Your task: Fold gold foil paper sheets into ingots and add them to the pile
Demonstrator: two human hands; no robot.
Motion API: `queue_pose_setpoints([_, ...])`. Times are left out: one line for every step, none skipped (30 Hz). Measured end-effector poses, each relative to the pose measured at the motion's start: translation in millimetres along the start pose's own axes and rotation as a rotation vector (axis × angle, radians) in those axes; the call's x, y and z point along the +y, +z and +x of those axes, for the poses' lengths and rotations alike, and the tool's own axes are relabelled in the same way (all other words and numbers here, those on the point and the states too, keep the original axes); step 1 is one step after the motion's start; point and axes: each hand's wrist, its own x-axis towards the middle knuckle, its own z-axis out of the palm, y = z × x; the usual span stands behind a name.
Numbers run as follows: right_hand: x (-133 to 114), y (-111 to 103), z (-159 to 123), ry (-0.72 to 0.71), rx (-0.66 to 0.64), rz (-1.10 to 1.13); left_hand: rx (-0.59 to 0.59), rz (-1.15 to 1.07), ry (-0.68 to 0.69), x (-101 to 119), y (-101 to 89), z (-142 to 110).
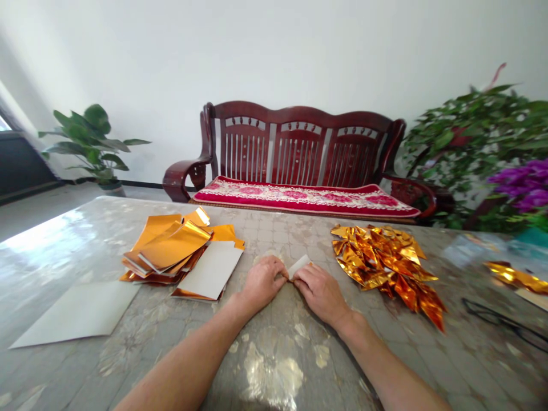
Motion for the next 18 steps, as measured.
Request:
queue_pose_setpoints([-0.4,-0.1,0.3,0.005,-0.005,-0.006,0.000,-0.003,0.001,0.4,-0.8,-0.8])
queue_pose_setpoints([-0.7,0.0,0.6,0.011,-0.009,-0.010,0.002,-0.006,0.001,0.8,-1.5,-1.7])
queue_pose_setpoints([-0.9,0.2,1.1,0.018,-0.011,-0.011,0.005,-0.008,0.000,1.3,-2.2,-2.6])
queue_pose_setpoints([-1.2,0.4,1.7,0.026,-0.012,-0.010,0.007,-0.009,-0.001,1.8,-2.8,-3.4])
queue_pose_setpoints([-1.4,0.8,2.3,0.035,-0.012,-0.007,0.007,-0.007,-0.002,2.4,-3.3,-4.1])
queue_pose_setpoints([-1.6,1.1,2.9,0.047,-0.011,-0.005,0.005,-0.003,-0.003,3.0,-3.8,-4.6])
queue_pose_setpoints([-1.9,1.3,3.6,0.059,-0.011,-0.004,0.002,0.002,-0.005,3.6,-4.2,-5.0])
queue_pose_setpoints([-2.2,1.5,4.2,0.072,-0.011,-0.004,-0.003,0.007,-0.006,4.1,-4.5,-5.3])
queue_pose_setpoints([-2.5,1.6,4.7,0.084,-0.013,-0.004,-0.007,0.012,-0.008,4.7,-4.9,-5.5])
queue_pose_setpoints([-2.9,1.7,5.1,0.094,-0.016,-0.002,-0.012,0.017,-0.010,5.1,-5.3,-5.6])
queue_pose_setpoints([-3.2,1.7,5.4,0.103,-0.020,0.001,-0.017,0.021,-0.012,5.4,-5.6,-5.7])
queue_pose_setpoints([-3.5,1.8,5.7,0.110,-0.023,0.005,-0.021,0.026,-0.013,5.7,-6.0,-5.9])
queue_pose_setpoints([-3.7,1.9,5.9,0.117,-0.025,0.008,-0.026,0.031,-0.013,5.9,-6.3,-6.0])
queue_pose_setpoints([-3.8,2.0,6.0,0.125,-0.025,0.009,-0.028,0.035,-0.013,6.1,-6.5,-6.3])
queue_pose_setpoints([-3.8,2.2,6.1,0.131,-0.024,0.008,-0.030,0.039,-0.011,6.2,-6.8,-6.5])
queue_pose_setpoints([-3.8,2.4,6.1,0.135,-0.021,0.005,-0.031,0.041,-0.008,6.3,-6.9,-6.7])
queue_pose_setpoints([-3.7,2.6,6.1,0.137,-0.018,0.001,-0.033,0.043,-0.007,6.5,-7.1,-7.0])
queue_pose_setpoints([-3.7,2.9,6.2,0.136,-0.015,-0.002,-0.037,0.045,-0.007,6.7,-7.2,-7.2])
